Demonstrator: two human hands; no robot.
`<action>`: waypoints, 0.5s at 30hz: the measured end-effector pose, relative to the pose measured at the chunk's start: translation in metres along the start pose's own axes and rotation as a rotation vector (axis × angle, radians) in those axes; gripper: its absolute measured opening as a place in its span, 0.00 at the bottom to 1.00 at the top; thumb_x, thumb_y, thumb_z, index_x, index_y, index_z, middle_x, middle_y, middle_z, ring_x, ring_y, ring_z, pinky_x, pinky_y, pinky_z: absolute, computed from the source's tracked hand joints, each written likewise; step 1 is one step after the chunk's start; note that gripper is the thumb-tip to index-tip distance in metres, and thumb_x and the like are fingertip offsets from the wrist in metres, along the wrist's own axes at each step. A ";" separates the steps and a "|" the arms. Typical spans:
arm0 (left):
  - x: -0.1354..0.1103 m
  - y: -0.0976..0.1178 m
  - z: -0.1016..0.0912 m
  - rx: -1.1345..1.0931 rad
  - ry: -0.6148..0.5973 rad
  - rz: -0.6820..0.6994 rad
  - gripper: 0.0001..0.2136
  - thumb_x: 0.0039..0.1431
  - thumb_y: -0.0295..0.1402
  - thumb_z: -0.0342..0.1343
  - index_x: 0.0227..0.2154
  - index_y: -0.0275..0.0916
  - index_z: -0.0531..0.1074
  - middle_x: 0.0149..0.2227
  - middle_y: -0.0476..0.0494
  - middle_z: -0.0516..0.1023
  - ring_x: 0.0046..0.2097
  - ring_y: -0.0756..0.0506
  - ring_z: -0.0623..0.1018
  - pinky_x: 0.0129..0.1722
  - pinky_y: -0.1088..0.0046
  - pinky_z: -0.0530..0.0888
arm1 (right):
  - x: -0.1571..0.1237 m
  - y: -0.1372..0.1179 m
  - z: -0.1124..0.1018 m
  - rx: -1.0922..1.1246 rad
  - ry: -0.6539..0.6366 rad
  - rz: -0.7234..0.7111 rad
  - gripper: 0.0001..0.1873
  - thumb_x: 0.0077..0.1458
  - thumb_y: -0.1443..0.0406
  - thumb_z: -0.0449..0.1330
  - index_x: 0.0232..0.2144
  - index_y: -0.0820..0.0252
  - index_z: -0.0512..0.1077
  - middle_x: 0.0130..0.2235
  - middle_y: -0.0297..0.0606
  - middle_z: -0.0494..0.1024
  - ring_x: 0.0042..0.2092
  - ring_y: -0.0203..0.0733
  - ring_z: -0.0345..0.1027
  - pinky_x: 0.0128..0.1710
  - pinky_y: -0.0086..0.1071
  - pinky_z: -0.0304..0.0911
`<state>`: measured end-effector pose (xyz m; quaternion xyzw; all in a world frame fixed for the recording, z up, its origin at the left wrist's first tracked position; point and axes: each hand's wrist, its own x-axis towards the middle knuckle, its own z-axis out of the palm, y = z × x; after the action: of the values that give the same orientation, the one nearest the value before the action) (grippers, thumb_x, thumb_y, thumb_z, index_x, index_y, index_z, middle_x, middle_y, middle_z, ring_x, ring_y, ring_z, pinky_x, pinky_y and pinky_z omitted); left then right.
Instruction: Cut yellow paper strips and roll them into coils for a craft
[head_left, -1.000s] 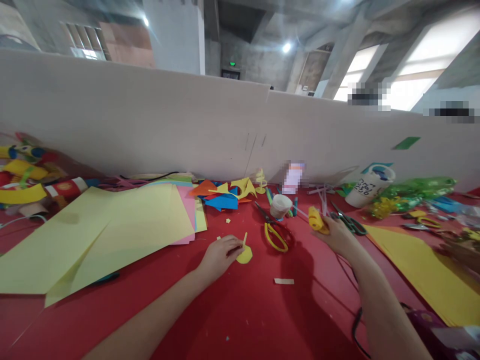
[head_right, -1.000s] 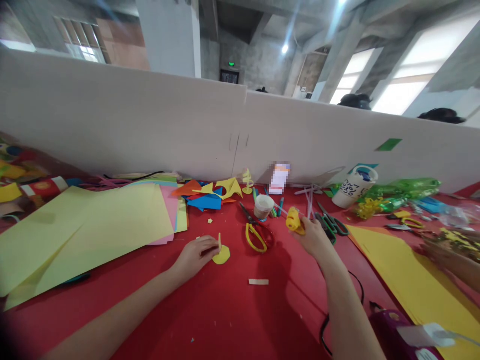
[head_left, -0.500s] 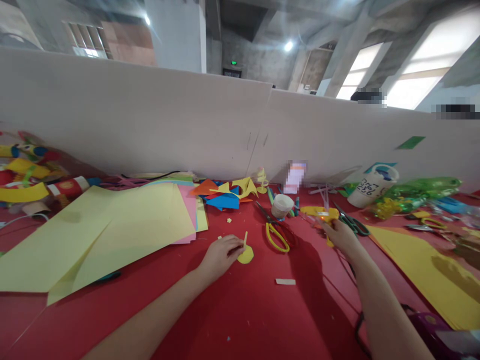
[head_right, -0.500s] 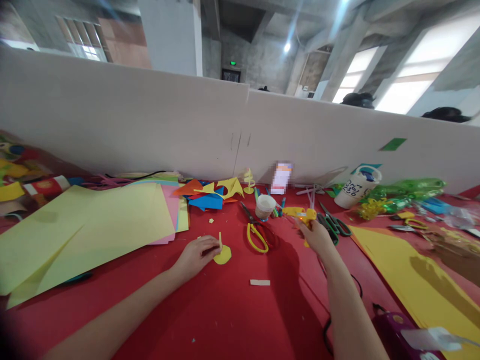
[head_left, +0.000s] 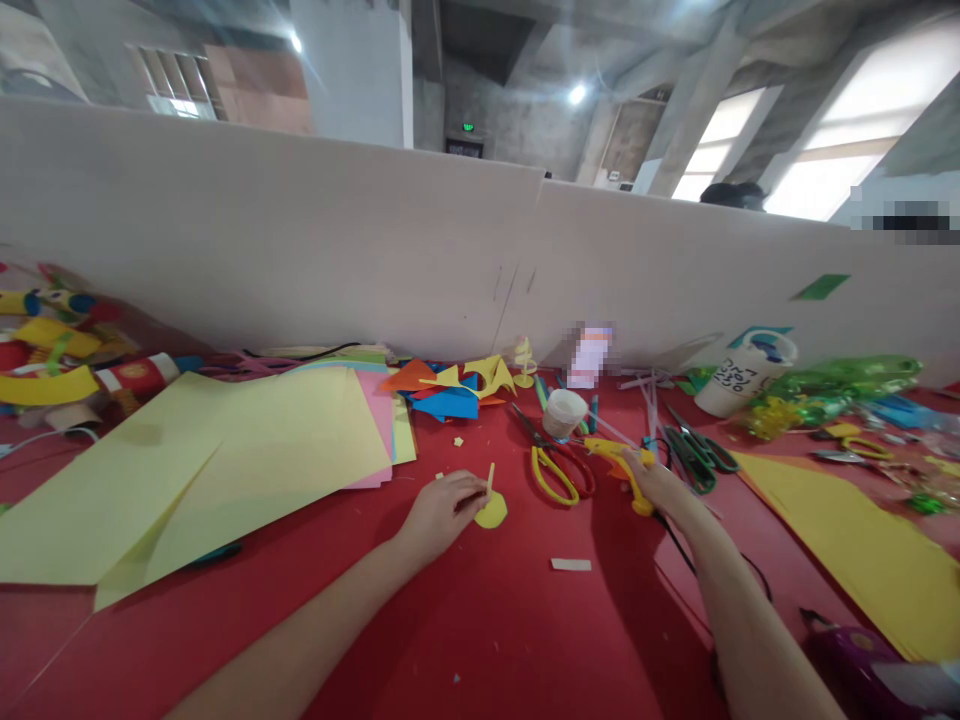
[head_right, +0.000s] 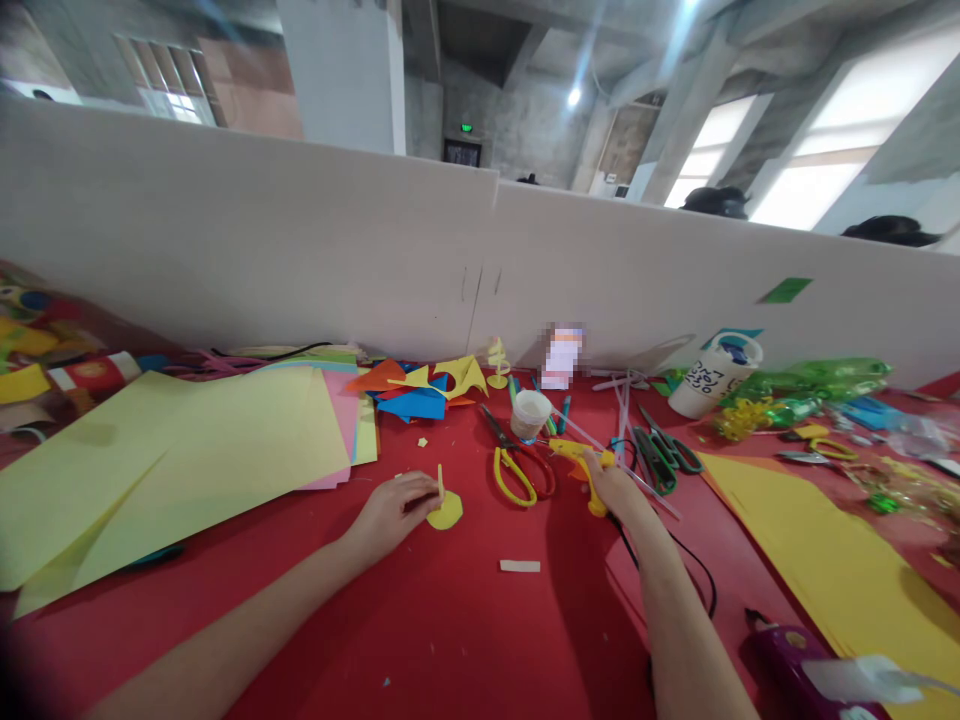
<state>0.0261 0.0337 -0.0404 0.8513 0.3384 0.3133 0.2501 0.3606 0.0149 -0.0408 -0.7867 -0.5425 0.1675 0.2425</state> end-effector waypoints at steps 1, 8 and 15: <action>0.000 0.000 0.000 -0.003 0.001 0.001 0.10 0.58 0.34 0.47 0.32 0.38 0.74 0.33 0.44 0.77 0.36 0.47 0.74 0.38 0.72 0.70 | 0.000 -0.001 -0.001 -0.039 0.007 0.018 0.23 0.53 0.53 0.45 0.18 0.59 0.68 0.12 0.39 0.68 0.16 0.43 0.65 0.19 0.33 0.60; 0.000 -0.001 0.001 -0.007 0.017 -0.001 0.10 0.58 0.34 0.48 0.31 0.38 0.74 0.33 0.44 0.78 0.36 0.47 0.75 0.37 0.72 0.71 | -0.011 -0.016 -0.012 -0.307 0.108 0.205 0.18 0.51 0.56 0.50 0.24 0.61 0.73 0.20 0.50 0.74 0.28 0.54 0.71 0.28 0.44 0.62; 0.001 0.000 0.002 -0.010 0.033 -0.003 0.08 0.56 0.32 0.50 0.31 0.38 0.74 0.32 0.43 0.78 0.36 0.47 0.75 0.37 0.72 0.71 | -0.040 -0.090 -0.003 -0.087 -0.035 -0.252 0.16 0.53 0.57 0.48 0.26 0.59 0.72 0.28 0.41 0.76 0.31 0.45 0.71 0.31 0.34 0.62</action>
<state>0.0279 0.0346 -0.0412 0.8442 0.3422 0.3288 0.2494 0.2784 0.0039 0.0124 -0.7192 -0.6477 0.1257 0.2177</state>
